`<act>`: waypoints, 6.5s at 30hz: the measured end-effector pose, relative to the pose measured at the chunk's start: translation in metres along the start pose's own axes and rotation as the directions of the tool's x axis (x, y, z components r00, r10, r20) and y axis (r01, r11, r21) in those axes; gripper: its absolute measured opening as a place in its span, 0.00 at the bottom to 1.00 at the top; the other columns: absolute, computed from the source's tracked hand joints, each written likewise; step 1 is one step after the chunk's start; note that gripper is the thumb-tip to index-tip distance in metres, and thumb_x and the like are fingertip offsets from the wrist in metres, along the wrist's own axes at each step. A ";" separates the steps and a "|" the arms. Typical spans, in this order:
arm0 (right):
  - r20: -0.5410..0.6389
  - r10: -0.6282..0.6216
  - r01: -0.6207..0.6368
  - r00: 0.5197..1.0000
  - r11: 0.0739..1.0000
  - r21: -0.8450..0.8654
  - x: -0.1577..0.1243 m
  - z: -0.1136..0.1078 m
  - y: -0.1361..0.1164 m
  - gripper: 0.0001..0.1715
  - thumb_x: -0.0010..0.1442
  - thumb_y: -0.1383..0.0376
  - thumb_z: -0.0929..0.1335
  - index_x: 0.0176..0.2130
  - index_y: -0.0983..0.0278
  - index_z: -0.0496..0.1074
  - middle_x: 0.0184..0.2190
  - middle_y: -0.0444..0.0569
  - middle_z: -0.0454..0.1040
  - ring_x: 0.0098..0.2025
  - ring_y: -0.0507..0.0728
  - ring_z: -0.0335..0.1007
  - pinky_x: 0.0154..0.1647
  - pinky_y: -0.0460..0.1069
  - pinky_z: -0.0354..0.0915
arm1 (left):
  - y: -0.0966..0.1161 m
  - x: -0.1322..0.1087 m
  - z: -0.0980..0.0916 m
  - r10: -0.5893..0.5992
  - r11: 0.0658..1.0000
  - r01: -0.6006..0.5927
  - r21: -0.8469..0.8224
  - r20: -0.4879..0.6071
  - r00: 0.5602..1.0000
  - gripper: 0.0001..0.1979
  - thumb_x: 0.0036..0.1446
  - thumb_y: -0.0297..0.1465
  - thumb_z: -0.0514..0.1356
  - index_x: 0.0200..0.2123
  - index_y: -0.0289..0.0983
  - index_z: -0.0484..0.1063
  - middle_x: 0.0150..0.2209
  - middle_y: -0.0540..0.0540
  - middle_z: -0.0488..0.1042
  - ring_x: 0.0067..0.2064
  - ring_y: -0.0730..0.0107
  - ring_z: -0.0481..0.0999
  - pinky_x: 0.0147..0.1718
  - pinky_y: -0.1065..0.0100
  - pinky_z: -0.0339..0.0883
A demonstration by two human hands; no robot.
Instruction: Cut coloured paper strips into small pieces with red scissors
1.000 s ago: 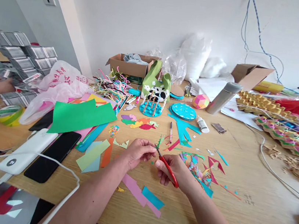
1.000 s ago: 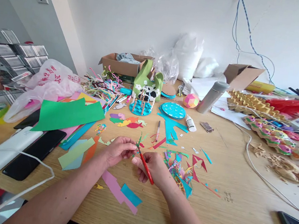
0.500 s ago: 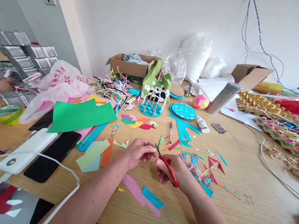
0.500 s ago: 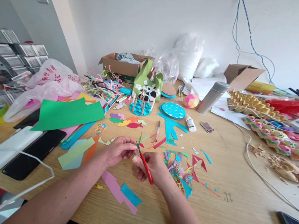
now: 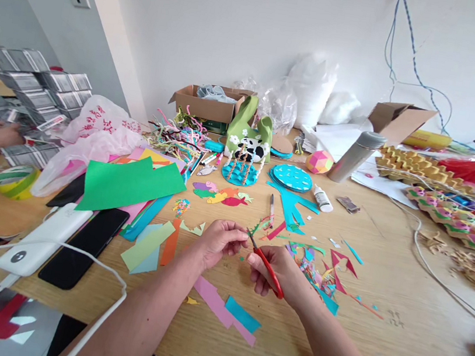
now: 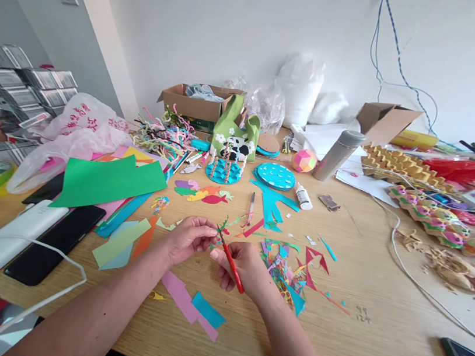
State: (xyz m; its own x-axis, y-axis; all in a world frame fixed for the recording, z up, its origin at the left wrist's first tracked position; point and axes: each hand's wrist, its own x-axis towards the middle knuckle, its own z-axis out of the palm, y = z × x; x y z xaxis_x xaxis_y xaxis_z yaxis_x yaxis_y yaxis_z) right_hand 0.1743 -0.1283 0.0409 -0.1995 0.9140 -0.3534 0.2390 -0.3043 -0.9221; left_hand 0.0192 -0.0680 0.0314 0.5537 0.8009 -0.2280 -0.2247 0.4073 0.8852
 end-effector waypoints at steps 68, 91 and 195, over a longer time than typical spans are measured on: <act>0.002 0.025 -0.025 1.000 1.000 -0.010 0.000 -0.001 -0.001 0.26 0.44 0.47 0.71 0.21 0.64 0.61 0.14 0.42 0.69 0.13 0.50 0.67 0.10 0.41 0.59 | -0.004 0.003 -0.005 0.027 0.995 -0.021 0.096 -0.069 0.997 0.08 0.42 0.31 0.62 0.25 0.33 0.69 0.21 0.49 0.71 0.19 0.81 0.62 0.19 0.75 0.52; -0.035 0.041 -0.043 0.999 0.997 -0.059 -0.002 0.000 -0.005 0.26 0.44 0.46 0.70 0.21 0.65 0.62 0.14 0.42 0.70 0.14 0.50 0.67 0.10 0.41 0.57 | 0.000 0.001 -0.001 0.077 0.986 -0.066 0.153 -0.066 0.995 0.11 0.42 0.34 0.63 0.25 0.33 0.68 0.22 0.49 0.71 0.19 0.81 0.62 0.19 0.75 0.52; -0.059 0.010 -0.014 0.998 0.997 -0.080 -0.004 0.001 -0.007 0.26 0.46 0.46 0.70 0.21 0.65 0.63 0.15 0.44 0.70 0.14 0.50 0.67 0.09 0.41 0.53 | -0.006 0.004 -0.004 0.123 0.985 -0.113 0.131 -0.071 0.990 0.10 0.39 0.31 0.65 0.26 0.32 0.74 0.24 0.49 0.70 0.24 0.78 0.65 0.26 0.72 0.57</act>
State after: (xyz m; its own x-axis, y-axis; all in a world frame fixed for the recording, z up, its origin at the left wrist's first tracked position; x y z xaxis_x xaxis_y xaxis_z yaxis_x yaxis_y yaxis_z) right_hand 0.1725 -0.1301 0.0485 -0.1406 0.9252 -0.3524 0.3168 -0.2952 -0.9014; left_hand 0.0189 -0.0654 0.0237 0.4636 0.8740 -0.1457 -0.1792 0.2535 0.9506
